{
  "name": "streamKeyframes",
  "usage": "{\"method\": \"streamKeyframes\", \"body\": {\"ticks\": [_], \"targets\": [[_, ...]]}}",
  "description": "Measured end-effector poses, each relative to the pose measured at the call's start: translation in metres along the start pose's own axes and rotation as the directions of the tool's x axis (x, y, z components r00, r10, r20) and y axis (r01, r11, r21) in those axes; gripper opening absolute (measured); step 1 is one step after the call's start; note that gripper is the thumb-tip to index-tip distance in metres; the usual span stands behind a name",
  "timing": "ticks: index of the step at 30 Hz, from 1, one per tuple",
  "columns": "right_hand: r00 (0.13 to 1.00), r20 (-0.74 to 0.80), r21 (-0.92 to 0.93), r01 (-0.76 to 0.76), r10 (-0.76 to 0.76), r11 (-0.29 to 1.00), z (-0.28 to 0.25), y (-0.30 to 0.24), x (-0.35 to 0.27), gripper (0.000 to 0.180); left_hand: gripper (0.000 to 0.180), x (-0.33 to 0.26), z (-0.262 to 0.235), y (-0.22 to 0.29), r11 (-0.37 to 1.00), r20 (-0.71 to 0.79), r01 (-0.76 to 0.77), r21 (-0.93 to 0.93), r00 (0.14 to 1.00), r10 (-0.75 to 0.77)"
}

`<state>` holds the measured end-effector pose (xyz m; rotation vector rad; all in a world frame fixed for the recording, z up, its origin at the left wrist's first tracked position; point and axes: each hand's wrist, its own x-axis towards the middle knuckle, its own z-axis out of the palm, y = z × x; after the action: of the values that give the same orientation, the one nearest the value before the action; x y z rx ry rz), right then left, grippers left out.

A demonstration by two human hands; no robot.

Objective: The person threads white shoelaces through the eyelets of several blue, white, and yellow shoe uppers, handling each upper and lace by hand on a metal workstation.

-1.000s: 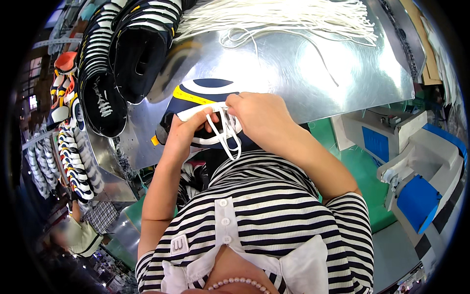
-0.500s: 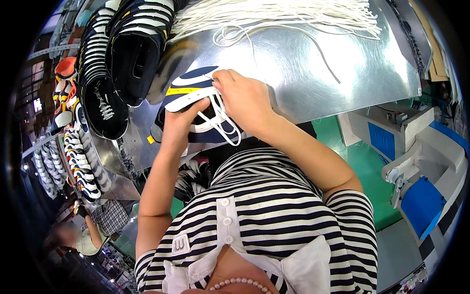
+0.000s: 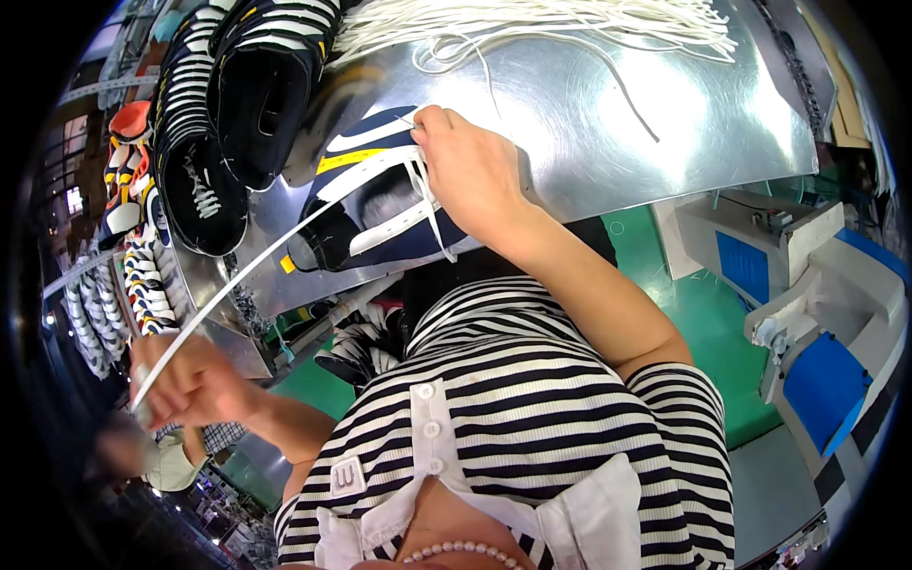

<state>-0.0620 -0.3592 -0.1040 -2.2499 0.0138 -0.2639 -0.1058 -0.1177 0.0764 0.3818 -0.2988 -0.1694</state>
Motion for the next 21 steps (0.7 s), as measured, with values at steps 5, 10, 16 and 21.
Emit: {"method": "streamKeyframes", "body": {"ticks": [5, 10, 16, 21], "targets": [[0.999, -0.032, -0.038, 0.026, -0.027, 0.999, 0.005, 0.007, -0.001, 0.016, 0.018, -0.012, -0.026, -0.029, 0.569, -0.321, 0.163, 0.806, 0.928, 0.189], [0.996, -0.062, 0.014, 0.072, -0.071, 0.997, 0.007, 0.005, 0.000, 0.017, 0.018, -0.017, -0.073, -0.101, -0.466, 0.042, -0.129, 0.876, 0.980, -0.192], [0.999, 0.038, 0.356, -0.045, 0.034, 0.933, -0.013, 0.005, -0.001, 0.019, 0.026, -0.021, -0.104, -0.118, -0.494, -0.053, 0.043, 0.868, 0.999, -0.006], [0.978, 0.210, 0.452, -0.114, 0.019, 0.885, -0.041, -0.009, -0.034, 0.021, 0.032, -0.011, -0.100, -0.119, -0.483, -0.253, 0.225, 0.846, 0.967, 0.008]]}}
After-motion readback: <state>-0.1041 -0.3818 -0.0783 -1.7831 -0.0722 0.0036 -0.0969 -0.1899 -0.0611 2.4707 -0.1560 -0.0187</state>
